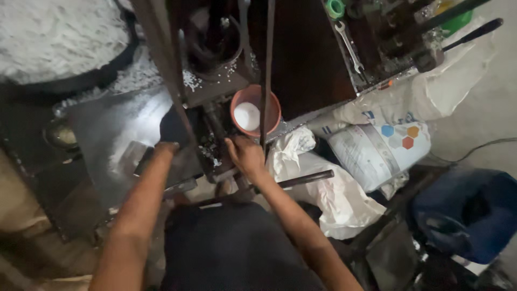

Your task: The person repeatedly scoops white granular material from a red bowl and pours it into a machine hopper, then pulls a long metal lever to operate the machine. The person also uses a metal scraper to clear material from the machine surface.

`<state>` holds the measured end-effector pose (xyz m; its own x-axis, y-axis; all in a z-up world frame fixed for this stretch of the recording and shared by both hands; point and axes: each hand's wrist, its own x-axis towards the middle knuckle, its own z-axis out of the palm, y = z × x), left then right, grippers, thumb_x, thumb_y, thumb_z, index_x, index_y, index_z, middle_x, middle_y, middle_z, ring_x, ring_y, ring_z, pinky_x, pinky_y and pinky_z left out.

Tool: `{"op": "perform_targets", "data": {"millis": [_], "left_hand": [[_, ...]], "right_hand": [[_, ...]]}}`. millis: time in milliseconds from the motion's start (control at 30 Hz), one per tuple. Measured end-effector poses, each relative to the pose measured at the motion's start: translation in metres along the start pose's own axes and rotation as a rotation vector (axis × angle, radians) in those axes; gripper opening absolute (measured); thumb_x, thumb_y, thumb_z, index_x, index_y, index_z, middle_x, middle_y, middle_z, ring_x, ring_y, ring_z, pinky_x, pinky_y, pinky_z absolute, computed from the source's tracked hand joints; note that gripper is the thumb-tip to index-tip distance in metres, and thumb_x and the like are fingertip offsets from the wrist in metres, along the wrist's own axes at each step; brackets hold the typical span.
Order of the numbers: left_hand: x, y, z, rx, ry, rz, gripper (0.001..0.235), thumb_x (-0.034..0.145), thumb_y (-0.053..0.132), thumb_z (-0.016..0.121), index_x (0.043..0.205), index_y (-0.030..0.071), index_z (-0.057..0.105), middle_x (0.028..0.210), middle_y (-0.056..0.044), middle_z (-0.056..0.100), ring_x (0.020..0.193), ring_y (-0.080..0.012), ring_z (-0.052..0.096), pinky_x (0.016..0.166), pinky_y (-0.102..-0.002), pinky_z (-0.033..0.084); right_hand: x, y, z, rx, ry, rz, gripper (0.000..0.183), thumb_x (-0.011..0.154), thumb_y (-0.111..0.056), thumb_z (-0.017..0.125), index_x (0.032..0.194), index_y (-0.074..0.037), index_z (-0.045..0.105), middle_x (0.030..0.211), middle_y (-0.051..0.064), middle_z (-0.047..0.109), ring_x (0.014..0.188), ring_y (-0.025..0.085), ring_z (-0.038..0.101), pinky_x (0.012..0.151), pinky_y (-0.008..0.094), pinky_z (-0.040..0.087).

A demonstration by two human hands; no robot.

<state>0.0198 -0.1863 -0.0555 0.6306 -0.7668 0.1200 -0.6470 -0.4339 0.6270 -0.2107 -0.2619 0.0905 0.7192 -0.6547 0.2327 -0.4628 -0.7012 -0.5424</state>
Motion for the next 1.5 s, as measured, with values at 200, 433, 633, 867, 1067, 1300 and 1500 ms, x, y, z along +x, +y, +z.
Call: {"op": "perform_targets", "data": {"millis": [200,433,633,867,1067,1300,1500], "left_hand": [[-0.016,0.017,-0.003,-0.06,0.203,0.012,0.034,0.103,0.028,0.06,0.124,0.002,0.067,0.097,-0.024,0.072,0.087,-0.0461,0.068,0.075,-0.055,0.052],[-0.113,0.051,-0.043,-0.214,0.293,-0.344,0.034,0.101,0.028,0.068,0.13,0.011,0.067,0.095,-0.02,0.074,0.086,-0.0368,0.072,0.076,-0.045,0.056],[-0.19,0.038,-0.072,-0.459,0.202,-0.539,0.041,0.097,0.018,0.062,0.137,0.009,0.062,0.097,-0.014,0.073,0.085,-0.0252,0.071,0.078,-0.04,0.055],[-0.223,-0.021,-0.112,-0.196,0.501,-0.277,0.031,0.111,0.018,0.059,0.139,0.005,0.058,0.127,-0.022,0.069,0.117,-0.0321,0.066,0.103,-0.038,0.051],[-0.168,-0.055,-0.164,-0.5,0.043,-0.452,0.04,0.103,0.032,0.065,0.139,0.013,0.063,0.118,-0.015,0.072,0.107,-0.0281,0.072,0.093,-0.04,0.054],[-0.138,-0.03,-0.18,-0.105,-0.034,-0.325,0.085,0.069,0.051,0.089,0.137,0.011,0.056,0.115,-0.021,0.068,0.098,-0.0417,0.068,0.078,-0.051,0.054],[-0.117,-0.024,-0.153,-0.062,-0.029,-0.447,0.078,0.062,0.042,0.09,0.13,0.016,0.062,0.109,-0.015,0.071,0.098,-0.0375,0.07,0.082,-0.05,0.055]], "right_hand": [[0.0,0.005,-0.004,0.084,0.004,-0.079,0.018,0.099,-0.023,0.068,0.096,-0.005,0.072,0.088,0.015,0.072,0.077,0.035,0.07,0.066,0.044,0.055],[-0.029,-0.017,-0.007,0.308,-0.077,-0.156,0.016,0.101,-0.02,0.07,0.103,-0.006,0.077,0.091,0.013,0.075,0.078,0.027,0.073,0.07,0.036,0.057],[-0.053,-0.064,0.043,0.903,-0.688,0.141,0.057,0.11,-0.026,0.058,0.157,-0.002,0.037,0.146,0.02,0.059,0.136,0.023,0.058,0.107,0.03,0.053],[-0.042,-0.078,0.148,0.705,-0.625,0.397,0.106,0.095,-0.045,0.072,0.163,0.0,0.004,0.152,0.028,0.046,0.14,0.031,0.047,0.115,0.04,0.039],[-0.041,-0.098,0.196,1.025,-0.491,0.73,0.099,0.089,-0.044,0.072,0.162,-0.007,0.017,0.142,0.02,0.055,0.126,0.028,0.056,0.107,0.042,0.046],[-0.03,-0.108,0.179,1.0,-0.442,0.713,0.059,0.101,-0.031,0.063,0.152,-0.008,0.044,0.131,0.009,0.063,0.11,0.015,0.063,0.087,0.03,0.056],[-0.069,-0.071,0.078,0.942,-0.264,0.475,0.022,0.102,-0.017,0.063,0.112,0.001,0.07,0.082,0.004,0.072,0.064,0.01,0.065,0.056,0.027,0.054]]}}
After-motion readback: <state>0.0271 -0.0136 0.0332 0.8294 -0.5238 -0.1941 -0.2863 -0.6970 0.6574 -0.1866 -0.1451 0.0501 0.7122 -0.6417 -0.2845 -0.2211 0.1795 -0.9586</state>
